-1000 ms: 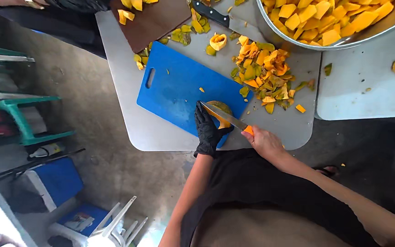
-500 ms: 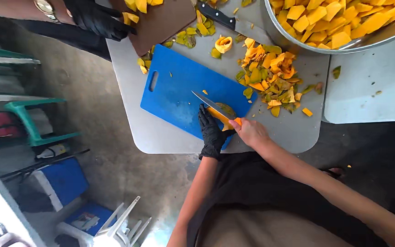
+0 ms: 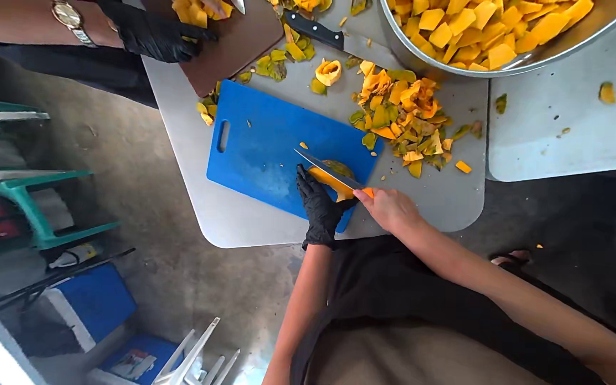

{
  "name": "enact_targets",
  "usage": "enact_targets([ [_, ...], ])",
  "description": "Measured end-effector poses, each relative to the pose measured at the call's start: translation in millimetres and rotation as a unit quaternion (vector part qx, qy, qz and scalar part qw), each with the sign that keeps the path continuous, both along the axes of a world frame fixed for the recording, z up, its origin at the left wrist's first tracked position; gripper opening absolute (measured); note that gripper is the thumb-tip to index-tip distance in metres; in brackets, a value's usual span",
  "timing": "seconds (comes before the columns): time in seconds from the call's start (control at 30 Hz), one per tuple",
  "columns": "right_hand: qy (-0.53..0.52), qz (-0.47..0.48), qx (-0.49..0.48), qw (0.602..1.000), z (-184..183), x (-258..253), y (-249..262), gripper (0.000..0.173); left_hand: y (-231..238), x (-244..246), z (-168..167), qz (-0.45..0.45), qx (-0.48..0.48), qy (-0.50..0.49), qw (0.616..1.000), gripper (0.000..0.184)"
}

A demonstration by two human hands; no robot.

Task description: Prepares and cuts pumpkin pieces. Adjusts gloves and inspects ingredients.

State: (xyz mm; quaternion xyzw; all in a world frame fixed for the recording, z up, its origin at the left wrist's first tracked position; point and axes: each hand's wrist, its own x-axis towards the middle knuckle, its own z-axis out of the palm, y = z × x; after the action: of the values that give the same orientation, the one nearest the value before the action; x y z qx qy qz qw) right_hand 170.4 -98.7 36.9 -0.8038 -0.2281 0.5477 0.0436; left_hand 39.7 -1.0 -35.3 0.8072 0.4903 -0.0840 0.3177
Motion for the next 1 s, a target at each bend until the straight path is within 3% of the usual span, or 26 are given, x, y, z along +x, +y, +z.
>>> enact_targets([
  [0.2, 0.002, 0.012, 0.015, 1.000, -12, 4, 30, 0.073, 1, -2, 0, -0.008, -0.009, 0.000, 1.000, 0.148],
  [0.3, -0.005, -0.005, 0.022, 1.000, -14, 2, 21, 0.072, -6, -1, -2, 0.012, -0.014, -0.014, 1.000, 0.153],
  [0.57, 0.018, 0.005, -0.001, 1.000, -12, 11, 26, 0.074, -4, 1, 1, 0.006, -0.020, 0.003, 1.000, 0.146],
  [0.7, 0.008, -0.003, -0.012, 1.000, -7, 12, -16, 0.067, -3, 2, 2, 0.014, -0.032, -0.006, 0.999, 0.150],
  [0.9, -0.019, 0.007, 0.018, 1.000, -50, 22, 16, 0.077, -5, -2, 4, -0.003, -0.029, -0.008, 1.000, 0.150],
  [1.0, 0.044, -0.038, 0.042, 0.997, -64, 30, 1, 0.074, -1, -3, 0, 0.006, -0.024, -0.024, 0.999, 0.152],
])
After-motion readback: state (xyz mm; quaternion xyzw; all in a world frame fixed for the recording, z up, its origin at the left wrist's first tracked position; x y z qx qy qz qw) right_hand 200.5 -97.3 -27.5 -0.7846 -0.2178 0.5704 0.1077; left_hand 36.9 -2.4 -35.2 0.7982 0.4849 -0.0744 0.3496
